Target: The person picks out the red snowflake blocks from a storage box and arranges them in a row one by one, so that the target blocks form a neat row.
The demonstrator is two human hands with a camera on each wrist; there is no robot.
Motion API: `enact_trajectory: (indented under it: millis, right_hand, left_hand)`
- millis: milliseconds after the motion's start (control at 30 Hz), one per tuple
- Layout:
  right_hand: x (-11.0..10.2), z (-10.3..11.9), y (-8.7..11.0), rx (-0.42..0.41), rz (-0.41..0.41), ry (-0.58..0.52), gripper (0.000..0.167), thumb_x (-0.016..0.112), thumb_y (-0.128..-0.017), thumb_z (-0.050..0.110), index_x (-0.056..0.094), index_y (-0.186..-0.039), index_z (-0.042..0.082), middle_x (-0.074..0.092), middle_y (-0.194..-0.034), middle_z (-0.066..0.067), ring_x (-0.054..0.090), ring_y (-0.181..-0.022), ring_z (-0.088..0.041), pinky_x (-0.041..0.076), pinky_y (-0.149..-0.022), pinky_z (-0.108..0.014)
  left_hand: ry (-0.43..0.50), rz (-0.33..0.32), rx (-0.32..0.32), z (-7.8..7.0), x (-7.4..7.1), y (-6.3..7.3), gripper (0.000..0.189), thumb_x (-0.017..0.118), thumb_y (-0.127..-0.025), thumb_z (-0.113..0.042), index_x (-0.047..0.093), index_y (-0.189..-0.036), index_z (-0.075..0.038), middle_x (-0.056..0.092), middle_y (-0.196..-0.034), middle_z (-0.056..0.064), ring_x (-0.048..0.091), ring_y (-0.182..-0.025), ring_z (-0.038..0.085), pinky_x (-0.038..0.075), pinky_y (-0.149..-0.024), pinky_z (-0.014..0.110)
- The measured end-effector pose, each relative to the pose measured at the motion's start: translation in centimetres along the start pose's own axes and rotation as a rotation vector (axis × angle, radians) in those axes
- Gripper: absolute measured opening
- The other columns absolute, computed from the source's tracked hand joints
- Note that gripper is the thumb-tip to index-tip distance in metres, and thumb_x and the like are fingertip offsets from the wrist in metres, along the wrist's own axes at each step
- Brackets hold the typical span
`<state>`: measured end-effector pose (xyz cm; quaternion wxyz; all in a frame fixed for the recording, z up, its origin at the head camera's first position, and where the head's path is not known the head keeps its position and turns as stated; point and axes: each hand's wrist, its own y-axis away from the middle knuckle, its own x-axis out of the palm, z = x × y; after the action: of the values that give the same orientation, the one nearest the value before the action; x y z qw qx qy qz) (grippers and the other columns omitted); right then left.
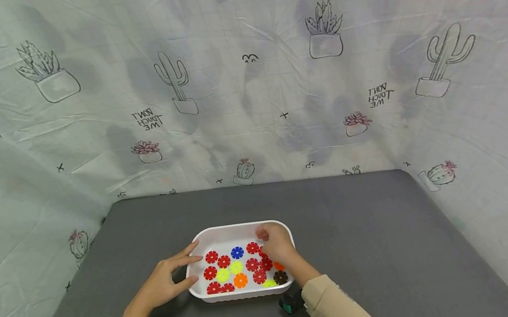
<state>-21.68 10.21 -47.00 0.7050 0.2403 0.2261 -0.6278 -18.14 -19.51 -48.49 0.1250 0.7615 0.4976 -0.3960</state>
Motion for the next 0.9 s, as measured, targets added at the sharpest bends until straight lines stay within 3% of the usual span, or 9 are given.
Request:
enact_trajectory:
  millis: [433, 633, 900]
  right_hand:
    - [0.6, -0.4, -0.3, 0.005, -0.018, 0.173, 0.030, 0.066, -0.071, -0.015, 0.068, -0.093, 0.005, 0.064, -0.088, -0.004, 0.057, -0.079, -0.018, 0.056, -0.080, -0.033]
    - [0.9, -0.7, -0.4, -0.038, -0.031, 0.268, 0.026, 0.068, -0.072, -0.013, 0.069, -0.090, 0.006, 0.063, -0.083, -0.003, 0.054, -0.076, -0.016, 0.056, -0.078, -0.031]
    - [1.1, -0.6, -0.1, -0.039, -0.039, 0.314, 0.021, 0.068, -0.075, -0.011, 0.067, -0.085, 0.007, 0.059, -0.078, -0.002, 0.051, -0.072, -0.016, 0.055, -0.071, -0.028]
  left_hand:
    - [0.021, 0.005, 0.006, 0.1, -0.1, 0.0, 0.045, 0.069, -0.084, -0.031, 0.065, -0.123, -0.009, 0.040, -0.149, 0.005, 0.045, -0.132, 0.032, 0.039, -0.101, 0.059]
    - [0.019, 0.001, -0.001, 0.0, -0.1, 0.1, 0.045, 0.069, -0.084, -0.033, 0.065, -0.123, -0.010, 0.041, -0.149, 0.004, 0.045, -0.131, 0.033, 0.039, -0.101, 0.059]
    - [0.009, 0.000, -0.005, 0.1, 0.1, -0.1, 0.043, 0.069, -0.084, -0.031, 0.065, -0.122, -0.011, 0.041, -0.149, 0.004, 0.045, -0.131, 0.034, 0.039, -0.100, 0.060]
